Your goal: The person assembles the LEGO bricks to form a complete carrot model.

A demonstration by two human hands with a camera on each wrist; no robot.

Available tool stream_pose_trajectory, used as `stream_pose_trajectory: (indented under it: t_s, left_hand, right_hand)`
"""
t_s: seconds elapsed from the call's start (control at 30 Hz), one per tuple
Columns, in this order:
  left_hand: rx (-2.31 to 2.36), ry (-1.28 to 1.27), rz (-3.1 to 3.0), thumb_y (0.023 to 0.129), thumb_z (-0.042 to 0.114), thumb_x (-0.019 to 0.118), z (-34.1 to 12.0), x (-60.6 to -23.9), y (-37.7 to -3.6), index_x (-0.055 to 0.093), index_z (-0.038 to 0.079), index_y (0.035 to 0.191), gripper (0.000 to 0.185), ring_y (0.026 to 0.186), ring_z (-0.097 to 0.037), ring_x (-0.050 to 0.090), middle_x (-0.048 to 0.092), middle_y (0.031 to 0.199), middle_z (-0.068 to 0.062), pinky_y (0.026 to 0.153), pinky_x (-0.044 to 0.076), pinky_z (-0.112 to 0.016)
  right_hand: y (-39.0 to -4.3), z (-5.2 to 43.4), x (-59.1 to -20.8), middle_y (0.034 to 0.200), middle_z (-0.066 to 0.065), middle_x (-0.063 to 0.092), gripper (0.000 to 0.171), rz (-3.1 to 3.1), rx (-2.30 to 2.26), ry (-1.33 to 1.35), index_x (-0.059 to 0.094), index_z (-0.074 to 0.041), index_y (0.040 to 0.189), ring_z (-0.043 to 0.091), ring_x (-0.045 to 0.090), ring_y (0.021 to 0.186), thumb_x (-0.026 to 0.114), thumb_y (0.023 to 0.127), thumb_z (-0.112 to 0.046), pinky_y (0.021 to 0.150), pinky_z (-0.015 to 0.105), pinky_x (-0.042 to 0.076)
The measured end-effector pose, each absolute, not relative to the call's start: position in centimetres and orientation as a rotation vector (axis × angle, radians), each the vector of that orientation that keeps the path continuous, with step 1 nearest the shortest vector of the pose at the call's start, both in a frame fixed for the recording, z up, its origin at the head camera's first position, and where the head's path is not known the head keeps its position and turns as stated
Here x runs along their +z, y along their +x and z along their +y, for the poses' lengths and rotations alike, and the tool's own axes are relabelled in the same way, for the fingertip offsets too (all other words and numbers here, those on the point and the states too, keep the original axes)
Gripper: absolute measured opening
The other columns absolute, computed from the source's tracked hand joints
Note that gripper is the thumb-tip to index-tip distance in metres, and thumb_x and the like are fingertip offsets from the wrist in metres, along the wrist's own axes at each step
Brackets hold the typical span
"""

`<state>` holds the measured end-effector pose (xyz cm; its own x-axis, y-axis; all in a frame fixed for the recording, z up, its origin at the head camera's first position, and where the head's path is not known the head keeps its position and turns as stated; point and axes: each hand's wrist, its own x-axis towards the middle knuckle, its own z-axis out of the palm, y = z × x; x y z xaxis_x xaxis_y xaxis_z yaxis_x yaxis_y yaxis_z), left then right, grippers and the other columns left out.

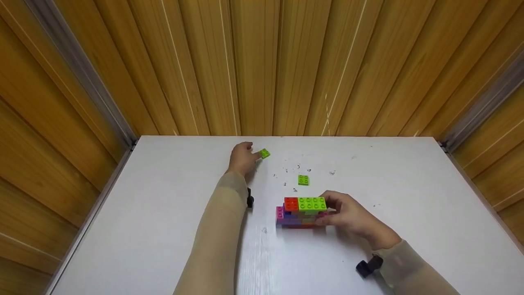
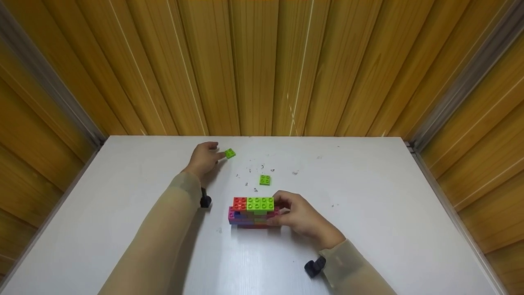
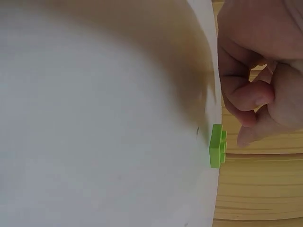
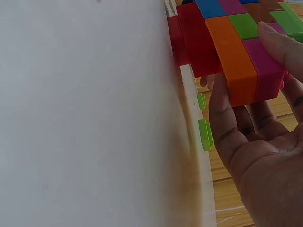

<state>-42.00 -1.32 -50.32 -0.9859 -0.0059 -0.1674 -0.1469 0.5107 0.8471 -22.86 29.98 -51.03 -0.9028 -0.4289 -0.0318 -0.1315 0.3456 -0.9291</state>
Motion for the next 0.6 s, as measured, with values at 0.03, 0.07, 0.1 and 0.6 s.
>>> stream_pose_trajectory:
  t_s: [0.03,0.07,0.1,0.6]
  left_hand:
    - [1.487,-0.14,2.605,0.106,0.016,0.079,-1.2,-50.3,-42.1,0.06,0.004,0.161,0.059,0.16,-0.033,0.054,0.062,0.164,-0.015,0.133,0.045,-0.044]
    - [1.491,-0.142,2.606,0.106,0.015,0.08,-1.0,-50.3,-42.1,0.061,0.003,0.16,0.059,0.158,-0.033,0.056,0.064,0.162,-0.016,0.132,0.046,-0.044]
    - [1.492,-0.142,2.608,0.105,0.015,0.08,-0.9,-50.3,-42.1,0.062,0.002,0.158,0.058,0.156,-0.033,0.058,0.065,0.161,-0.016,0.131,0.047,-0.044]
    - [1.327,-0.066,2.647,0.106,0.005,0.077,0.7,-50.8,-42.6,0.067,-0.001,0.151,0.046,0.143,-0.032,0.066,0.069,0.15,-0.017,0.125,0.053,-0.045]
  right_hand:
    - [-22.8,30.0,-51.0,0.138,0.006,0.078,0.039,2.342,-1.575,-0.503,0.073,-0.007,0.128,0.03,0.07,0.128,0.089,0.092,-0.006,0.11,0.027,0.056]
    - [-22.8,30.0,-51.0,0.138,0.006,0.078,0.04,2.343,-1.576,-0.503,0.073,-0.007,0.128,0.031,0.07,0.128,0.089,0.092,-0.006,0.11,0.027,0.056]
    - [-22.8,30.0,-50.9,0.138,0.005,0.078,0.04,2.346,-1.575,-0.502,0.073,-0.007,0.128,0.03,0.07,0.128,0.089,0.092,-0.006,0.11,0.027,0.056]
    - [-22.6,29.9,-50.8,0.132,0.001,0.079,0.039,2.327,-1.604,-0.472,0.074,-0.005,0.126,0.022,0.07,0.124,0.089,0.091,-0.003,0.108,0.025,0.057]
